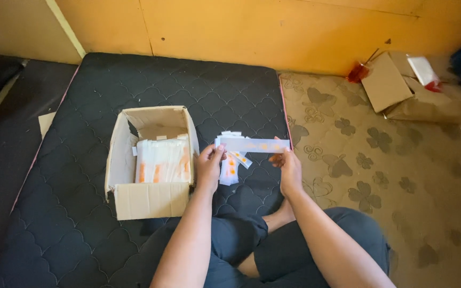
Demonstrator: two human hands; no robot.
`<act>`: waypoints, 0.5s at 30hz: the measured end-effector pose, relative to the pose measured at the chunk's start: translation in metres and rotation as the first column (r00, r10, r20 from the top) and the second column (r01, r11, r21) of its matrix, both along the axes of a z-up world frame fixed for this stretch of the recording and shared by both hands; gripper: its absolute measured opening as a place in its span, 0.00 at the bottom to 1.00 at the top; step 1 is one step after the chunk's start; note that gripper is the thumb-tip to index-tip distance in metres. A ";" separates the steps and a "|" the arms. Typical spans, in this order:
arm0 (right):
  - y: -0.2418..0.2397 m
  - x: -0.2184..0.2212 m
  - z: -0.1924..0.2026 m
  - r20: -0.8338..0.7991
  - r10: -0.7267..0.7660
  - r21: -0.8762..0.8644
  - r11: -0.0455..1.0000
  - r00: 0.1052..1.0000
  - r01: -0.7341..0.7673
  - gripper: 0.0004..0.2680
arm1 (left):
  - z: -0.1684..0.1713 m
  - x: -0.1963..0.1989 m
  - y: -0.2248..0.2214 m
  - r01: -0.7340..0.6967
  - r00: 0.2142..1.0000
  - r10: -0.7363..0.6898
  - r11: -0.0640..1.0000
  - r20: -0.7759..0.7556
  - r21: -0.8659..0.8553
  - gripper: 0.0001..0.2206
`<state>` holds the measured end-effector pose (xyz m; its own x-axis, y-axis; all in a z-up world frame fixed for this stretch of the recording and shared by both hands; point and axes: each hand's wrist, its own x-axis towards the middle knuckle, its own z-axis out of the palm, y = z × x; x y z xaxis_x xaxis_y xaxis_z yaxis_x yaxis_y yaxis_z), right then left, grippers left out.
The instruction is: The person sorts white paper strips with orange markings by picking them up from a pile and placing them into a cardboard box.
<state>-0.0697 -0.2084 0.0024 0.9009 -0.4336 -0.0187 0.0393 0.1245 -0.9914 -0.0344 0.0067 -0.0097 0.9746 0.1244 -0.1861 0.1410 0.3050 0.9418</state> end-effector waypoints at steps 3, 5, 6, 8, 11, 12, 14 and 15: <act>-0.008 0.012 -0.008 -0.009 0.062 0.003 0.998 0.998 -0.062 0.17 | 0.000 0.004 -0.004 -0.004 1.000 0.004 1.000 0.011 -0.022 0.08; -0.013 0.021 -0.012 -0.017 0.095 0.013 0.995 0.995 -0.094 0.18 | -0.003 0.004 -0.006 -0.021 0.999 0.022 0.999 0.027 -0.041 0.07; -0.016 0.026 -0.014 -0.023 0.121 0.022 0.992 0.992 -0.121 0.18 | -0.005 0.005 -0.008 -0.032 0.998 0.034 0.998 0.045 -0.062 0.06; -0.023 0.036 -0.012 -0.008 0.147 0.035 0.989 0.989 -0.147 0.19 | -0.009 0.011 -0.009 -0.043 0.997 0.047 0.998 0.063 -0.056 0.05; -0.026 0.044 -0.011 -0.003 0.178 0.077 0.981 0.984 -0.178 0.19 | -0.006 0.014 -0.010 -0.057 0.995 0.059 0.998 0.074 -0.038 0.04; -0.026 0.046 -0.011 -0.001 0.187 0.100 0.978 0.982 -0.185 0.19 | -0.004 0.014 -0.010 -0.060 0.995 0.063 0.998 0.079 -0.030 0.04; -0.029 0.049 -0.018 -0.016 0.193 0.134 0.973 0.981 -0.190 0.19 | 0.001 0.012 -0.012 -0.060 0.996 0.060 0.998 0.066 -0.013 0.04; -0.032 0.048 -0.022 -0.023 0.196 0.153 0.970 0.980 -0.190 0.19 | 0.003 0.010 -0.015 -0.054 0.997 0.055 0.998 0.063 -0.010 0.04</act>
<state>-0.0218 -0.2406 -0.0199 0.9646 -0.2415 -0.1058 -0.0372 0.2727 -0.9614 -0.0244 -0.0086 -0.0070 0.9763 0.1762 -0.1258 0.0645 0.3183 0.9458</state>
